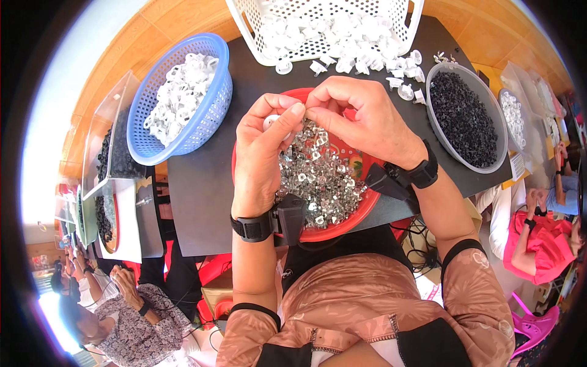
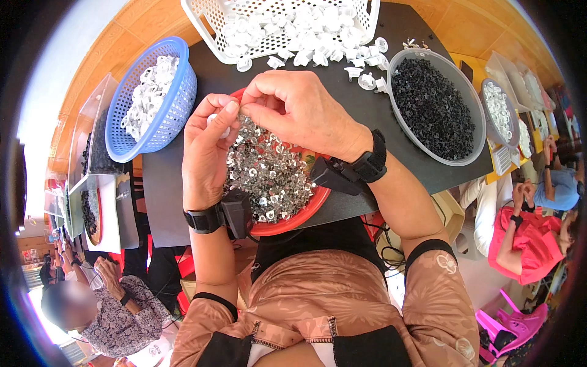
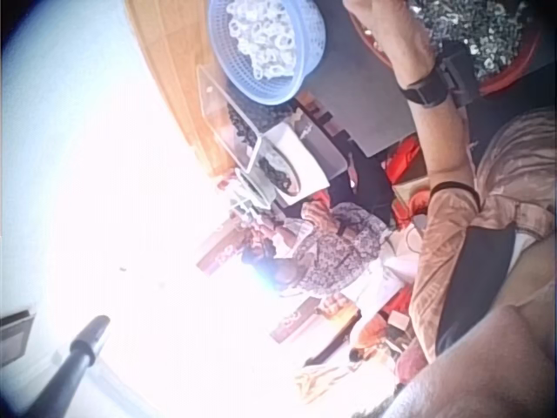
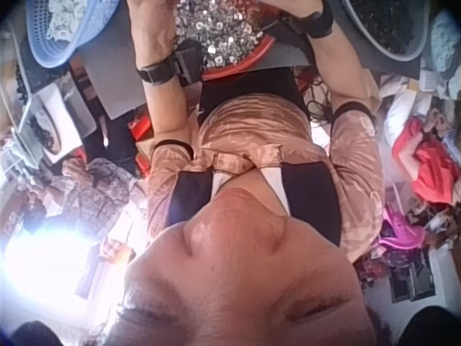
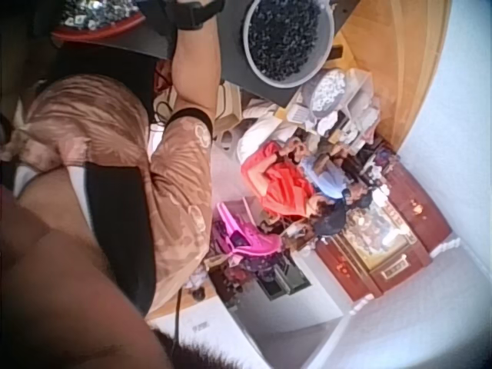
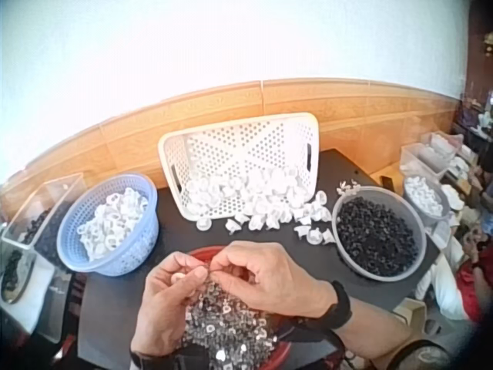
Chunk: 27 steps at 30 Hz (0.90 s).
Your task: Assembling small black and white plastic shoe components by hand at a workstation.
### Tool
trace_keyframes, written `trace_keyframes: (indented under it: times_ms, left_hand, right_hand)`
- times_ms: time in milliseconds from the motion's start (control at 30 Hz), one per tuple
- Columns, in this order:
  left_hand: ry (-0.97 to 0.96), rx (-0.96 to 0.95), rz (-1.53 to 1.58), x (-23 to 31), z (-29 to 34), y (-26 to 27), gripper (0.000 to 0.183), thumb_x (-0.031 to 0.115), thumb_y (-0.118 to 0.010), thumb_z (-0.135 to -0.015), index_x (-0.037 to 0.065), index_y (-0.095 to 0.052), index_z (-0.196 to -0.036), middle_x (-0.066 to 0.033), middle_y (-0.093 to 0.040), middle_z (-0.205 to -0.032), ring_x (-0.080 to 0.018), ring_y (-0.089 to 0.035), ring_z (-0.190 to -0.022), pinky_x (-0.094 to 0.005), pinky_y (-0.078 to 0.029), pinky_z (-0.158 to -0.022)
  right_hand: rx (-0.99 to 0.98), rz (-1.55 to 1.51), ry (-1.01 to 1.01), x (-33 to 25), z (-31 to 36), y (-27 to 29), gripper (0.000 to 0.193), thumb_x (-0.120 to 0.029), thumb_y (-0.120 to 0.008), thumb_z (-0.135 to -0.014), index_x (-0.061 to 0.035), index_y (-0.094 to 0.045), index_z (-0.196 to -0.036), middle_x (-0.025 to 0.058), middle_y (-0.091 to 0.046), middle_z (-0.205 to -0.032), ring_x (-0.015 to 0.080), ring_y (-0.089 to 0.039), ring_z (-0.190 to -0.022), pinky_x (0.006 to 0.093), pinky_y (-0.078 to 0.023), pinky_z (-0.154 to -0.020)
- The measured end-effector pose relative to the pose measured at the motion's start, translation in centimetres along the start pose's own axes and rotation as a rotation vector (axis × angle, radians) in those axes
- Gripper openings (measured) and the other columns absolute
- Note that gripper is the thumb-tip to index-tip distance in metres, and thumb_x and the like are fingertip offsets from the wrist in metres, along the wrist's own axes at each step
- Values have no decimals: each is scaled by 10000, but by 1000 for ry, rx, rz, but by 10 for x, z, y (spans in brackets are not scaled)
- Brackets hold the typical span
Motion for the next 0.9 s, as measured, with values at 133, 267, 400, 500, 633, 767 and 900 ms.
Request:
trace_keyframes:
  times_ms: [133,267,400,500,633,767,900]
  left_hand:
    - [40,-8,70,-5,-2,-1,100,156,-647,-907,70,-638,-958,46,-603,-745,-2,-381,-583,-170,-256,-538]
    - [52,-25,74,0,-1,-8,129,159,-628,-919,58,-647,-997,47,-602,-745,-1,-378,-585,-172,-250,-535]
    - [34,-33,48,1,0,-8,148,113,-636,-907,42,-647,-1037,47,-614,-763,0,-383,-591,-171,-265,-537]
    - [20,-13,-6,1,1,-12,141,91,-662,-888,39,-649,-1018,43,-624,-778,5,-418,-615,-161,-300,-557]
    - [17,-32,-15,4,4,-10,118,82,-694,-868,42,-650,-971,24,-649,-802,1,-519,-687,-151,-384,-621]
    - [41,-52,1,0,4,-7,98,82,-691,-873,48,-647,-954,19,-659,-808,-8,-547,-706,-159,-415,-655]
    - [-34,-31,-49,5,4,-10,73,108,-680,-889,58,-641,-926,38,-636,-784,8,-485,-657,-159,-376,-618]
  right_hand:
    - [-12,-70,-119,1,0,-1,109,-89,-661,-852,17,-635,-847,28,-609,-678,61,-556,-596,227,-453,-542]
    - [-14,-204,-287,10,1,0,133,-108,-660,-869,24,-642,-862,-11,-607,-695,19,-540,-629,196,-436,-540]
    - [42,-352,-280,15,1,1,159,-131,-656,-884,27,-650,-893,-18,-619,-720,9,-542,-651,182,-429,-544]
    - [19,-389,-355,19,1,4,172,-147,-649,-895,24,-657,-919,-21,-629,-739,7,-545,-661,176,-426,-549]
    - [-20,-403,-354,16,3,1,179,-157,-643,-898,19,-663,-927,-24,-624,-736,3,-533,-647,171,-408,-539]
    - [-24,-417,-384,18,3,0,183,-168,-641,-896,11,-668,-925,-31,-603,-708,3,-510,-615,172,-386,-520]
    - [-61,-503,-413,21,3,-2,183,-182,-634,-898,-1,-665,-899,-37,-580,-676,11,-494,-582,177,-375,-507]
Point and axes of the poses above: each hand's wrist, its own z-axis away from the middle knuckle, its own y-axis out of the back of the hand, x = y × z, the point moved 5 cm from there along -z, towards the middle knuckle
